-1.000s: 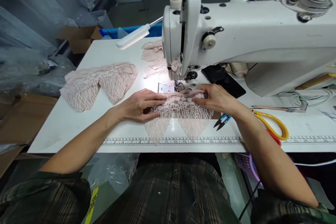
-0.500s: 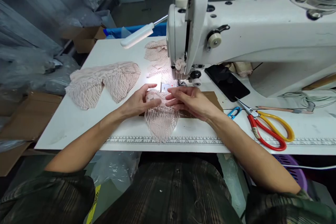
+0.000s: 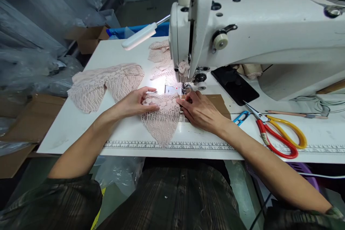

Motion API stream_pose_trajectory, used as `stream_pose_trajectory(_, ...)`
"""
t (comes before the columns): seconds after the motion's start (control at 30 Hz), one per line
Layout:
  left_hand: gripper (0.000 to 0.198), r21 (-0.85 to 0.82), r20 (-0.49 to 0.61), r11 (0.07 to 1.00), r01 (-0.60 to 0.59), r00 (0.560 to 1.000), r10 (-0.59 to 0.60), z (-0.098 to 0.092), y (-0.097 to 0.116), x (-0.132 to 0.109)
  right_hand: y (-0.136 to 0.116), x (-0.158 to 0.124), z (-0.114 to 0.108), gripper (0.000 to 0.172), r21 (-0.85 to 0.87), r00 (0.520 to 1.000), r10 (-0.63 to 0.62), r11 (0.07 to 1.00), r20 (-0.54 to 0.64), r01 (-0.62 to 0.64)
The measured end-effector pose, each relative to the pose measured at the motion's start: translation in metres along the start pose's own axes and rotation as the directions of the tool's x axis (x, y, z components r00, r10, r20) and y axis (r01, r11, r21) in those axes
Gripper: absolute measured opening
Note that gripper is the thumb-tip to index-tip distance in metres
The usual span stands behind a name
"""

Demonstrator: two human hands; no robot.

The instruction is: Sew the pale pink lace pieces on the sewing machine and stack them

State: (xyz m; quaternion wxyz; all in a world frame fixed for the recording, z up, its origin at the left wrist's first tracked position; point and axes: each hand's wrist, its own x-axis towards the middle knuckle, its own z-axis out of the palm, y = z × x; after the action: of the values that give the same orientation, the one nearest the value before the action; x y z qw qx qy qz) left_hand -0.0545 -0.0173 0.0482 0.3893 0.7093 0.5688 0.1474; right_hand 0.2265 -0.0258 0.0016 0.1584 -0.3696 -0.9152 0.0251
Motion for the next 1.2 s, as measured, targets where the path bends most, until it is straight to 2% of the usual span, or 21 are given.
stream_pose_trajectory(0.17, 0.067, -0.021, 0.021, 0.999, -0.025, 0.999, 0.025, -0.004, -0.006, 0.001, 0.011, 0.009, -0.001, 0.048, 0.093, 0.999, 0.031, 0.995, 0.029, -0.034)
stream_pose_trajectory(0.37, 0.069, -0.091, 0.045, 0.996, -0.006, 0.999, 0.01, -0.004, -0.013, 0.004, 0.009, 0.012, 0.003, 0.052, 0.058, 0.997, 0.068, 0.996, 0.042, -0.071)
stream_pose_trajectory(0.53, 0.075, -0.207, 0.093, 0.978, 0.015, 0.996, 0.004, -0.006, -0.009, 0.003, 0.013, 0.002, 0.002, 0.048, 0.251, 0.998, 0.053, 0.967, -0.028, -0.044)
stream_pose_trajectory(0.67, 0.078, -0.099, 0.103, 0.995, 0.018, 0.995, -0.007, -0.011, -0.008, 0.003, 0.013, -0.002, 0.002, 0.045, 0.267, 1.0, 0.004, 0.964, -0.016, 0.001)
stream_pose_trajectory(0.8, 0.075, -0.089, 0.113, 0.995, -0.038, 0.992, 0.048, -0.013, -0.015, 0.005, 0.009, -0.001, 0.004, 0.044, 0.2, 1.0, 0.007, 0.98, -0.016, -0.004)
stream_pose_trajectory(0.93, 0.077, -0.047, 0.109, 0.997, -0.069, 0.991, 0.074, -0.013, -0.017, 0.006, 0.008, -0.002, 0.004, 0.042, 0.209, 1.0, 0.004, 0.978, -0.021, 0.001)
stream_pose_trajectory(1.07, 0.088, 0.142, 0.139, 0.984, -0.108, 0.986, 0.088, -0.015, -0.01, 0.004, 0.008, -0.005, 0.002, 0.04, 0.202, 0.999, -0.033, 0.979, -0.015, 0.036)
stream_pose_trajectory(1.2, 0.103, 0.344, 0.156, 0.915, -0.211, 0.974, 0.165, -0.019, -0.013, 0.003, 0.011, -0.005, 0.002, 0.04, 0.195, 0.998, -0.059, 0.979, -0.017, 0.061)
